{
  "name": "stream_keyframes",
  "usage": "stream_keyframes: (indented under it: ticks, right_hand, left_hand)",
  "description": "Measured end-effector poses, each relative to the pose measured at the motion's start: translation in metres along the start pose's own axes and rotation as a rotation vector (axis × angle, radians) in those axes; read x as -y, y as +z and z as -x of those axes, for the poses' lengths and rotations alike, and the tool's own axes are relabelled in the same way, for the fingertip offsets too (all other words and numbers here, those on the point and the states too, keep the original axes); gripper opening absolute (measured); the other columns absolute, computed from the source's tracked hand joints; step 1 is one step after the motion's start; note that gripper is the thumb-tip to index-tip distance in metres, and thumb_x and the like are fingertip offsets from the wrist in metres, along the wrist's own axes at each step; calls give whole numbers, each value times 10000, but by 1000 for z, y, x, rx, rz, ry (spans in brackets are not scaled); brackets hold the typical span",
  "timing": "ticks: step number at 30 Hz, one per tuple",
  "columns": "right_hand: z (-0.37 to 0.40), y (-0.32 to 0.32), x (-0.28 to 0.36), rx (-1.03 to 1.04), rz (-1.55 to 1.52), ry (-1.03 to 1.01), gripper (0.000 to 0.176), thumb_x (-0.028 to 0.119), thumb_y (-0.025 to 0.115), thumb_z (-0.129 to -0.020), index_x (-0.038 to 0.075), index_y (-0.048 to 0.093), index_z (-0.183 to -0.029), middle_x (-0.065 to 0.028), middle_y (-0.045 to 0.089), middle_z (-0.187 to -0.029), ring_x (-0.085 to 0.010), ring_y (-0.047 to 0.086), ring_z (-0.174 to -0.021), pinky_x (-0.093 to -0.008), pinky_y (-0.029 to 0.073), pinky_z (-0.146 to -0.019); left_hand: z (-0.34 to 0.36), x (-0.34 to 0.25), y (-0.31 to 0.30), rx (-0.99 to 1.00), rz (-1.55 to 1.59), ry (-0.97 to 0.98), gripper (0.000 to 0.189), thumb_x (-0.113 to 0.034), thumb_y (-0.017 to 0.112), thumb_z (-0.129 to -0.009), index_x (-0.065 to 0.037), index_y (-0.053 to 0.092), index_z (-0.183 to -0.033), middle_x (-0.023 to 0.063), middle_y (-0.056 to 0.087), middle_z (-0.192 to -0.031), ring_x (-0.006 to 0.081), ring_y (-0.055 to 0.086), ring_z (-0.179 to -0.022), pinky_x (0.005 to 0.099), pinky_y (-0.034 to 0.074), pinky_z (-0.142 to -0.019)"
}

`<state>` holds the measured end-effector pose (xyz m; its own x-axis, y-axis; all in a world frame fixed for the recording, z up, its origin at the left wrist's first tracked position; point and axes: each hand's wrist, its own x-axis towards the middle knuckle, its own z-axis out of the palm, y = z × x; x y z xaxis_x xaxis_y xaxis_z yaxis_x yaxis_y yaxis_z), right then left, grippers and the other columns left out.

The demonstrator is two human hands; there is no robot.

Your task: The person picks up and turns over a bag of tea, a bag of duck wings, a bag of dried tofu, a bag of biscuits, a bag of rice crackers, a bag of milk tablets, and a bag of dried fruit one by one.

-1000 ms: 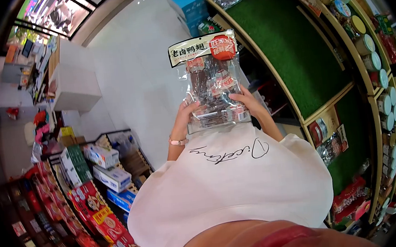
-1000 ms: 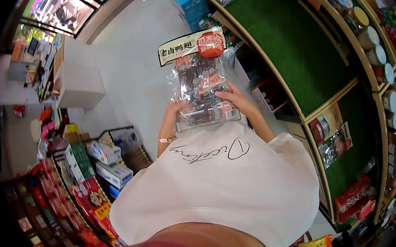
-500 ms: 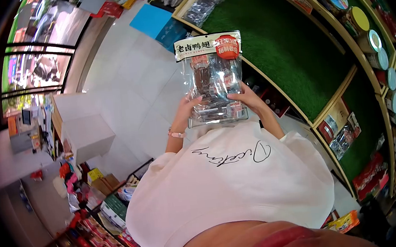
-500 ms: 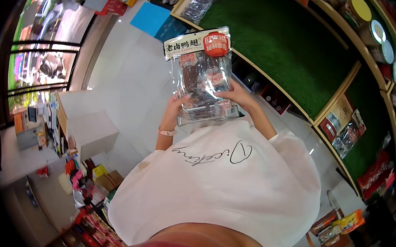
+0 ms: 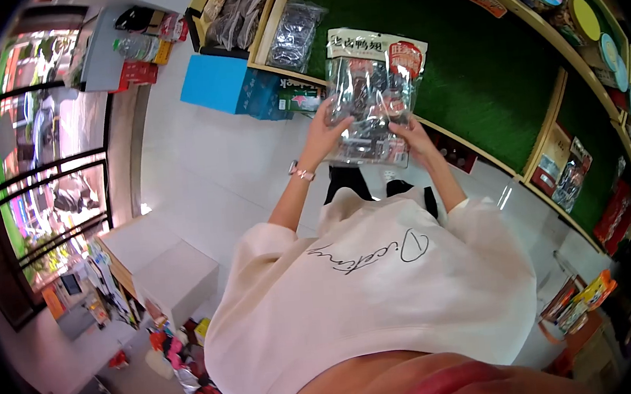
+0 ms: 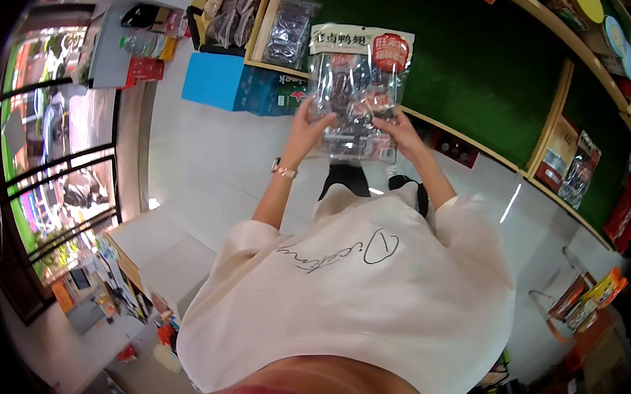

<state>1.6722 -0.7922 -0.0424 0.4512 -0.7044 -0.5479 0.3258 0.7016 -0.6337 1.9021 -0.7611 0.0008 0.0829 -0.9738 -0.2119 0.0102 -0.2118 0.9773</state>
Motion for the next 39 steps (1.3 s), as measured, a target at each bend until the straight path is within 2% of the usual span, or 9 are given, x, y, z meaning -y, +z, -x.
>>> stream_keyframes:
  ticks: [7,17,26,29,32,34,36,38,39]
  right_hand:
    - [-142,30,17,-162,177,-117,605,98,708,-718,103,388,-1232,-53,563,-1054,-141,573,-889,-280,509,-696]
    - [-299,4,1,-455,561,-87,741,202,785,-629,45,389,-1236,-111,605,-921,-163,592,-780,-279,476,-649]
    - [-329,-5,-40,-466,625,-3,818,273,774,-631,35,344,-1285,-112,614,-927,-169,598,-800,-286,475,-699]
    - [-319,-8,-50,-510,942,48,863,454,681,-691,123,256,-1366,-145,613,-969,-252,607,-843,-331,467,-749]
    - [-296,-5,-49,-712,972,-17,758,489,618,-740,190,299,-1360,-139,621,-921,-266,600,-832,-340,461,-755]
    - [-272,-13,-65,-633,726,-100,635,417,612,-779,172,381,-1318,-139,618,-912,-231,593,-820,-317,462,-748]
    - [-218,-11,-74,-492,795,-140,498,352,588,-819,133,461,-1248,-110,626,-876,-189,588,-793,-301,469,-712]
    - [-151,-29,-95,-294,1023,-187,476,376,583,-812,136,486,-1212,-113,627,-886,-217,601,-827,-316,471,-722]
    - [-97,-25,-90,-302,1074,-87,462,407,571,-804,150,506,-1182,-120,626,-886,-235,605,-822,-340,472,-717]
  left_hand:
    - [-133,57,-81,133,-471,-20,576,-116,647,-768,17,345,-1240,165,556,-1081,226,580,-941,286,479,-764]
    - [-289,162,-129,204,-508,-66,496,-38,623,-722,16,433,-1177,155,594,-1019,248,592,-910,321,470,-782]
    - [-309,165,-153,299,-686,-223,568,-118,662,-682,23,425,-1178,171,584,-995,237,599,-873,311,477,-752]
    - [-287,146,-140,87,-1066,94,551,-158,678,-694,21,446,-1161,149,589,-978,222,588,-860,320,468,-754]
    - [-241,59,-89,368,-657,112,468,-163,643,-754,-15,470,-1164,99,596,-919,171,577,-801,281,462,-705]
    - [-178,-63,-46,879,-124,-55,318,-145,605,-801,-43,540,-1095,60,582,-890,122,552,-758,241,439,-646]
    - [-112,-160,-27,1264,-130,191,108,-168,587,-823,-81,614,-879,10,578,-825,115,533,-699,228,412,-613]
    - [-58,-215,-4,1615,393,605,132,-226,559,-838,-110,620,-832,1,594,-828,196,556,-726,307,422,-620]
    - [-27,-236,8,1834,637,550,115,-199,535,-850,-117,604,-810,1,597,-857,178,568,-795,322,420,-653]
